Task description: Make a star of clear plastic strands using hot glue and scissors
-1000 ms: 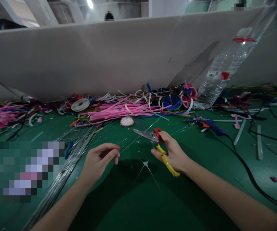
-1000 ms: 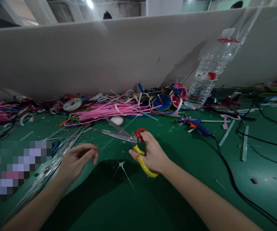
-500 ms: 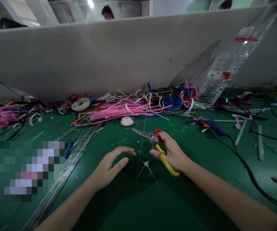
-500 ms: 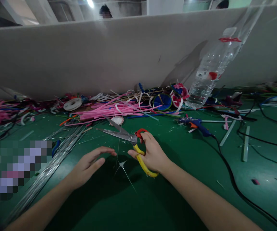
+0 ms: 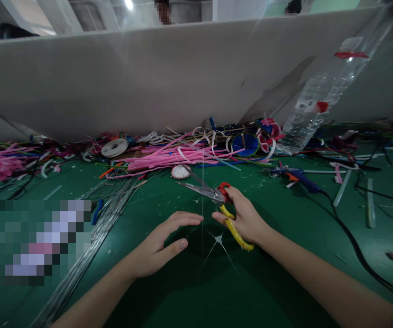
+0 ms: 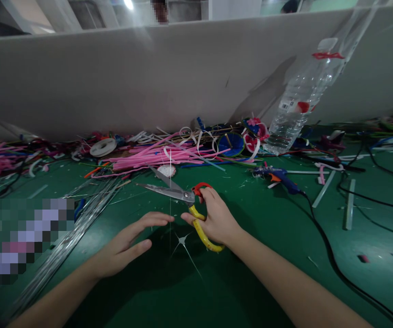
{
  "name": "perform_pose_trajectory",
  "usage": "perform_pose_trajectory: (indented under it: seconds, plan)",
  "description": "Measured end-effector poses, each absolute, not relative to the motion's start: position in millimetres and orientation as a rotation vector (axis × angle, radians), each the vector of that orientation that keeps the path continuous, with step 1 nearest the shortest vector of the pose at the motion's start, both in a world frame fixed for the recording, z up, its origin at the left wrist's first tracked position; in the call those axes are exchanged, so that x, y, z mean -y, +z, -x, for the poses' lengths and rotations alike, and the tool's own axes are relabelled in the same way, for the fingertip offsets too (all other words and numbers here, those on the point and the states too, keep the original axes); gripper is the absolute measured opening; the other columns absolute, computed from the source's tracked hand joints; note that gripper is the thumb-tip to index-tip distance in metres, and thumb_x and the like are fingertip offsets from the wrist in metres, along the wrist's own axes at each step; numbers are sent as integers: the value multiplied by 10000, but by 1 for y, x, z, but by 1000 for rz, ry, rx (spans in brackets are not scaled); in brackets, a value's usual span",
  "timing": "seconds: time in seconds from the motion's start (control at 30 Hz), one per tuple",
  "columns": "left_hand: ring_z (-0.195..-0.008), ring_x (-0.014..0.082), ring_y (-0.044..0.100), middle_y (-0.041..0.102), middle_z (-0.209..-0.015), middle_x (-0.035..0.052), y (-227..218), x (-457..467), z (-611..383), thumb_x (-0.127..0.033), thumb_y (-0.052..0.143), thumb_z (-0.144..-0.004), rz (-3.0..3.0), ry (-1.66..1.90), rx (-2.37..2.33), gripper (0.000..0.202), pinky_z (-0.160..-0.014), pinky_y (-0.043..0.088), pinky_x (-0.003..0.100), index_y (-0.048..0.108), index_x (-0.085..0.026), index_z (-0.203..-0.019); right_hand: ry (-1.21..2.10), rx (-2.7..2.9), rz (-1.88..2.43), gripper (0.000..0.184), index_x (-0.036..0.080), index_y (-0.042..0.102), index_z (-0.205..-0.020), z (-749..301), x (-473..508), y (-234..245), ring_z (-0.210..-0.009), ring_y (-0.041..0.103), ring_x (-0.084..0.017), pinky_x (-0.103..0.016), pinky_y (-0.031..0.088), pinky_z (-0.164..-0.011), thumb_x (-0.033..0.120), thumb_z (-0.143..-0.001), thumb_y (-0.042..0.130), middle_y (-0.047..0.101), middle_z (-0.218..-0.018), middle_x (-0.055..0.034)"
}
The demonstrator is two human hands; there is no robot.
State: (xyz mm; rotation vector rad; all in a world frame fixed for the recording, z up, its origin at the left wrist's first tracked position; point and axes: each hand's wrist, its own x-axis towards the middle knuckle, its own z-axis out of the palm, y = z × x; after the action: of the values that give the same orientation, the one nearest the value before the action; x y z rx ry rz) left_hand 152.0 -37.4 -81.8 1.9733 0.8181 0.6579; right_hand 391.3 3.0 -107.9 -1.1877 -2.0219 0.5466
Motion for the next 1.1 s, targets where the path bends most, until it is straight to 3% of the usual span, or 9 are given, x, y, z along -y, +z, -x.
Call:
perform_pose_trajectory:
  seconds: [0.23, 0.43, 0.57, 0.77, 0.83, 0.93, 1.0, 1.1]
  plan:
    - [-1267, 238, 328, 457, -1326, 76, -77, 37, -153, -253, 439, -870, -2003, 576, -724, 381, -1041, 260, 432, 497, -266, -1246, 494, 2004, 1196, 308, 191, 435, -935, -392, -5, -113, -758, 427, -156, -330, 405, -678, 379, -735, 575, 450, -857, -34]
    - [-1213, 267, 400, 556, -1219, 104, -80, 35, -146, -313, 424, -878, -1916, 719, -694, 347, -1014, 287, 458, 570, -226, -1180, 481, 2031, 1186, 395, 182, 418, -981, -390, -3, -111, -791, 437, -175, -349, 413, -699, 464, -746, 562, 449, -883, -50]
    - [-1062, 277, 537, 655, -1045, 109, -88, 31, -138, -308, 489, -846, -1834, 971, -638, 283, -992, 310, 478, 656, -208, -1052, 477, 2052, 1193, 413, 185, 421, -971, -390, -2, -109, -770, 439, -176, -355, 426, -674, 497, -739, 559, 447, -869, -46]
    - [-808, 185, 632, 697, -769, 36, -97, 28, -136, -215, 629, -756, -1632, 1138, -832, 132, -1017, 311, 422, 704, -230, -863, 433, 2101, 1154, 467, 171, 425, -1006, -391, 0, -105, -820, 450, -199, -370, 428, -717, 518, -729, 566, 468, -903, -71]
    - [-753, 165, 634, 687, -721, 16, -98, 27, -138, -170, 678, -703, -1570, 1173, -883, 142, -961, 388, 387, 701, -228, -831, 418, 2116, 1140, 483, 164, 424, -1018, -391, 0, -104, -828, 453, -203, -371, 427, -728, 520, -726, 571, 472, -910, -78]
    - [-669, 147, 637, 687, -786, 25, -98, 28, -140, -142, 698, -671, -1478, 1196, -1006, 132, -747, 513, 307, 692, -208, -785, 412, 2122, 1143, 498, 155, 424, -1027, -391, -1, -104, -835, 453, -205, -373, 427, -738, 526, -727, 568, 477, -921, -85]
    - [-600, 131, 632, 686, -822, 37, -97, 29, -141, -157, 682, -690, -1461, 1198, -1096, 78, -631, 527, 269, 685, -189, -761, 412, 2121, 1154, 506, 152, 426, -1021, -391, -1, -103, -833, 453, -205, -375, 429, -736, 537, -725, 566, 480, -917, -86]
    - [-573, 127, 635, 693, -818, 42, -94, 33, -145, -187, 655, -724, -1511, 1198, -1204, 107, -604, 533, 259, 677, -178, -828, 425, 2138, 1172, 509, 152, 430, -1030, -391, -2, -103, -847, 459, -209, -381, 437, -741, 538, -725, 563, 486, -929, -90]
